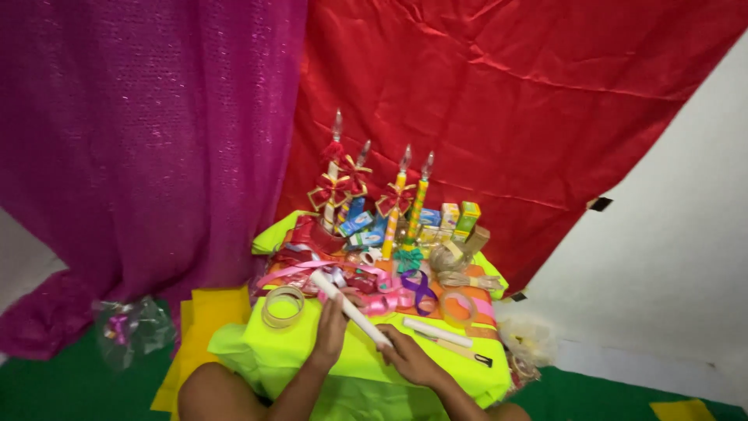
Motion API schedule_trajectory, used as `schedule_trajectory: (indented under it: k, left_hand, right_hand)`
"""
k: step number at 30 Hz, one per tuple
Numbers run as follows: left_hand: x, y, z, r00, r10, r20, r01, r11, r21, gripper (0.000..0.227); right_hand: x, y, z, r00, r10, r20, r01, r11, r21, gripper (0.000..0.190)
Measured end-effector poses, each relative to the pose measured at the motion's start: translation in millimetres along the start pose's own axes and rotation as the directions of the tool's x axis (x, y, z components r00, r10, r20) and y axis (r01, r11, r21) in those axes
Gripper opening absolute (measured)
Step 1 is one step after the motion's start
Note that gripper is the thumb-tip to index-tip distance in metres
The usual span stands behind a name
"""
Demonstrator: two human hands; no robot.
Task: The person is wrapping a small tube with yellow paper and tape to include in a decorative gift arrangement.
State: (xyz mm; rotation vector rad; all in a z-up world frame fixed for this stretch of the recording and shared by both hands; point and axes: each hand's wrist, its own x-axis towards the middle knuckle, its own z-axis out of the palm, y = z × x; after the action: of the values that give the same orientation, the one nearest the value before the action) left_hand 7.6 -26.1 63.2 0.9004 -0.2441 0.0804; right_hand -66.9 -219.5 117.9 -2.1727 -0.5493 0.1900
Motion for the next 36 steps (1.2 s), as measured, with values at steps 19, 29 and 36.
schedule_trajectory:
  k: [19, 29, 36]
  left_hand:
    - [27.9, 31.2, -40.5, 0.896, -0.136, -0.423, -0.077, 0.89, -0.449, 0.036]
    - [6.0, 5.2, -26.3, 0.999, 0.017, 0.038, -0.007, 0.964, -0.265, 0.031]
    - [15.5, -13.0, -42.2, 0.988, -0.061, -0.144, 0.043, 0.991, -0.126, 0.028]
  right_hand:
    - [18.8, 53.4, -19.6, 0.997, -0.072, -0.023, 0.039, 0.231, 0.972, 0.056]
    - [35.0, 60.5, -4.8, 0.946, 0.321, 0.054, -0.118, 0.183, 0.976, 0.052]
    - [12.7, 63.4, 10.6, 0.706, -0.206, -0.677, 0.104, 0.977, -0.188, 0.039]
